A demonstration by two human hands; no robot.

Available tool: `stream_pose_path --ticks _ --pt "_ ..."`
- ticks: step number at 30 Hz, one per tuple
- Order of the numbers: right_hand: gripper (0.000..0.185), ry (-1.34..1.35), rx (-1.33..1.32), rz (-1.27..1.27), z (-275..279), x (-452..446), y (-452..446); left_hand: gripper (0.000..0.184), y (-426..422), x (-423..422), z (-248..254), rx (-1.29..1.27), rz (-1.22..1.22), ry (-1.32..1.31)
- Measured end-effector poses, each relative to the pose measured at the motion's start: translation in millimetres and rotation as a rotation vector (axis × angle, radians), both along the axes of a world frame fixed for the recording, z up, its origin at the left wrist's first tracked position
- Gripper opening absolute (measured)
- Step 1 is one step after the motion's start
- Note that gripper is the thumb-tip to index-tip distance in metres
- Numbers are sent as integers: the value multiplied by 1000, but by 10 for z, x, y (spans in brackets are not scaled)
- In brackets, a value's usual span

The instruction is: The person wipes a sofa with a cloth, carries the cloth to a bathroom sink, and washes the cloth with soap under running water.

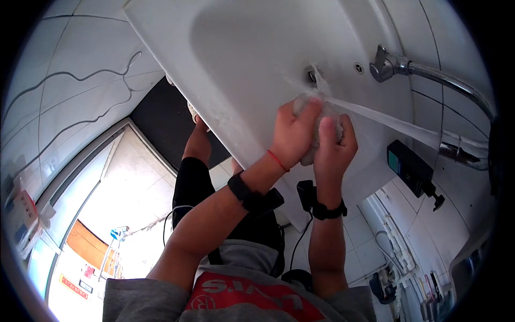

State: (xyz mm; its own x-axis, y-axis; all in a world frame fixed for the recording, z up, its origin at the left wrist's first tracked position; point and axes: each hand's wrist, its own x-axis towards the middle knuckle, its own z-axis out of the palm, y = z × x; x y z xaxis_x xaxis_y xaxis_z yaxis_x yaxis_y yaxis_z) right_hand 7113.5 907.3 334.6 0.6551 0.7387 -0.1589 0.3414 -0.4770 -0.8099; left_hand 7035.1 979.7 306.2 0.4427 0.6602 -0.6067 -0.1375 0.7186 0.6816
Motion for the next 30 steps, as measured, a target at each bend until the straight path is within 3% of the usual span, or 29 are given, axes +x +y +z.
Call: stream_pose_path --ticks 3,4,7,12,13,16,19,22,27,30 --pt "38 262 267 -181 -109 -66 6 33 26 16 78 -238 210 -126" --pt "43 393 397 -283 -133 -92 19 34 33 5 96 -140 193 -129" --pt "65 1053 420 -333 -70 -30 -64 42 4 -67 124 189 62 -30" --pt "60 1190 342 -348 -194 25 -76 54 -37 -141 65 983 -319 335" --pt "59 1211 360 -341 -205 13 -63 49 -10 -123 58 969 -283 300" --pt "56 1209 406 -559 -374 -96 -62 36 49 -49 116 852 -243 231" --pt "48 1238 445 -522 -337 -50 -22 29 73 -19 185 661 -323 254" --pt "40 971 323 -655 -342 -24 -27 27 24 -2 141 550 -304 256" --pt "37 435 193 -556 -193 -62 75 22 21 24 90 242 -191 116" --pt "34 359 241 -429 -154 35 58 36 96 -42 160 115 -187 -162"
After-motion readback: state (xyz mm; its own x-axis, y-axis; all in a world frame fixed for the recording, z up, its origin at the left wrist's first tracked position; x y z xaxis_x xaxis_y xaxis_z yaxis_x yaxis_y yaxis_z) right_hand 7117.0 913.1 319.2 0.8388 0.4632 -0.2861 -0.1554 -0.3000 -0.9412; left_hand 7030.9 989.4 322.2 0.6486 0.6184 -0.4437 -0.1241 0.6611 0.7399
